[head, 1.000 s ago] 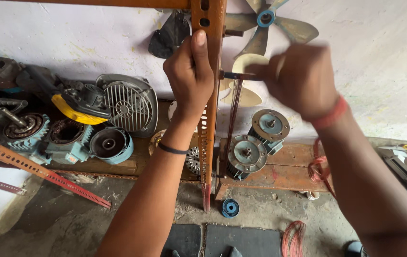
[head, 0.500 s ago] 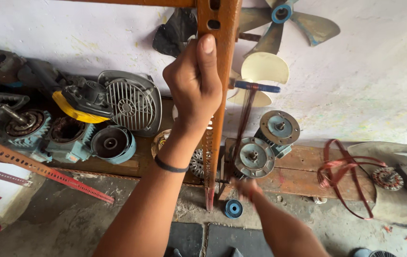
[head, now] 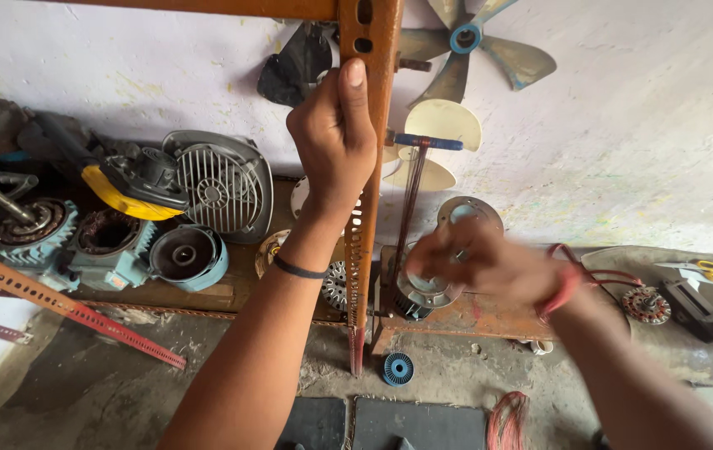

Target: The person winds a long copper wire around a vertical metal rack using both hands. They repeatedly loop the wire around the rack's frame and a small blue pulley, then pull and reposition the wire to continue winding. The process is continuous and repetitive throughout the clip.

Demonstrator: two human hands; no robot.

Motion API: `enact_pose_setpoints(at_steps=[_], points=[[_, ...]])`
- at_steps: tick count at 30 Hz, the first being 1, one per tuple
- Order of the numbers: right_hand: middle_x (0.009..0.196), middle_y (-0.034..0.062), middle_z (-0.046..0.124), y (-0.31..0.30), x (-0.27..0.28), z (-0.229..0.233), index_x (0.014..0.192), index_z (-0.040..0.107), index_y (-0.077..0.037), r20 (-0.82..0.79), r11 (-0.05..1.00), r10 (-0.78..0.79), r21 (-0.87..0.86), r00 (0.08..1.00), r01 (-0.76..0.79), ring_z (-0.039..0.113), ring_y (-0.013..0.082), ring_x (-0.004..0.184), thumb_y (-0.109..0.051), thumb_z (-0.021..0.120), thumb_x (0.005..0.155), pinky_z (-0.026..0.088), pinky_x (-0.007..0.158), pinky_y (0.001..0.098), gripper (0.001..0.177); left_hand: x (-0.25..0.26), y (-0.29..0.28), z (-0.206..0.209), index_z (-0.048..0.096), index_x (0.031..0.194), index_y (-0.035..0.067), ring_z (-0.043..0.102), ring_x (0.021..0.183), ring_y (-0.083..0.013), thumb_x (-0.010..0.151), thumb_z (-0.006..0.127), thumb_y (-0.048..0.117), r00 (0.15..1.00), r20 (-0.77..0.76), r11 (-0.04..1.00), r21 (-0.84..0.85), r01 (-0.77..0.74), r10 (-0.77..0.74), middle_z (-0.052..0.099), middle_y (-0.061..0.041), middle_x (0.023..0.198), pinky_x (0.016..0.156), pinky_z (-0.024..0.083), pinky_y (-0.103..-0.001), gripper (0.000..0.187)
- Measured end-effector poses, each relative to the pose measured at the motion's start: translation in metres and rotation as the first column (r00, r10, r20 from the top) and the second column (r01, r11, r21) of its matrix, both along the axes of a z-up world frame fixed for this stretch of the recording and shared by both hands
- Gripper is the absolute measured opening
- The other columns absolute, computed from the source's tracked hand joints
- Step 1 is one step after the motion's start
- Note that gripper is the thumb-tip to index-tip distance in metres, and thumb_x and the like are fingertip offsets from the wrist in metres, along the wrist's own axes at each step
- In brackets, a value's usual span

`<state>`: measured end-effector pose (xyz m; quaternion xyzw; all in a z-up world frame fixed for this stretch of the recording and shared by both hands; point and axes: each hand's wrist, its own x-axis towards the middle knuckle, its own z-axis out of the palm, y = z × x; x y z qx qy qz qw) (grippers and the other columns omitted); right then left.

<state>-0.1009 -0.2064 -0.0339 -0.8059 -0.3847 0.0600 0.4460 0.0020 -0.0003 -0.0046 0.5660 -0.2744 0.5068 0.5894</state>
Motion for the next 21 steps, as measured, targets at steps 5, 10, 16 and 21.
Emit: enact_pose_setpoints(at_steps=[5, 10, 16, 21], points=[[0.077, 0.0110, 0.074, -0.023, 0.068, 0.064, 0.100, 0.083, -0.005, 0.843, 0.841, -0.313, 0.032, 0.437, 0.541, 0.065, 0.0152, 0.057, -0.016, 0.085, 0.103, 0.047, 0.052, 0.0306, 0.011, 0.005, 0.001, -0.001, 0.062, 0.088, 0.001, 0.045, 0.055, -0.0105, 0.116, 0.049, 0.029, 0.995, 0.042, 0.995, 0.028, -0.091, 0.090, 0.051, -0.006, 0.065, 0.054, 0.034, -0.031, 0.041], [0.094, 0.0044, 0.068, -0.038, 0.209, -0.087, 0.112, 0.071, -0.002, -0.075, 0.760, -0.454, 0.488, 0.888, 0.430, 0.062, 0.0120, 0.080, -0.019, 0.070, 0.102, 0.050, 0.067, 0.0277, 0.020, 0.009, -0.001, -0.002, 0.062, 0.086, 0.003, 0.046, 0.050, -0.0107, 0.115, 0.051, 0.028, 0.999, 0.005, 0.999, 0.006, -0.043, 0.043, 0.051, -0.006, 0.063, 0.050, 0.033, -0.029, 0.040], [0.087, 0.0147, 0.066, -0.041, 0.141, -0.405, 0.117, 0.076, -0.002, -0.559, 0.571, -0.778, -0.441, 0.286, 0.692, 0.055, 0.0193, 0.063, -0.041, 0.068, 0.098, 0.041, 0.050, 0.0310, 0.044, 0.007, 0.000, -0.002, 0.064, 0.093, 0.003, 0.050, 0.054, -0.0070, 0.117, 0.049, 0.028, 0.996, 0.045, 0.996, 0.038, -0.081, 0.079, 0.056, -0.003, 0.068, 0.051, 0.035, -0.027, 0.038], [0.076, 0.0123, 0.069, 0.006, 0.016, -0.465, 0.109, 0.079, -0.003, -0.872, 0.739, -0.489, -0.397, 0.028, 0.545, 0.051, 0.0156, 0.041, -0.024, 0.074, 0.095, 0.038, 0.036, 0.0289, 0.026, 0.008, -0.001, -0.004, 0.064, 0.092, 0.002, 0.046, 0.053, -0.0059, 0.116, 0.050, 0.026, 1.000, -0.014, 0.999, 0.034, -0.024, 0.024, 0.051, -0.002, 0.066, 0.050, 0.033, -0.026, 0.037]])
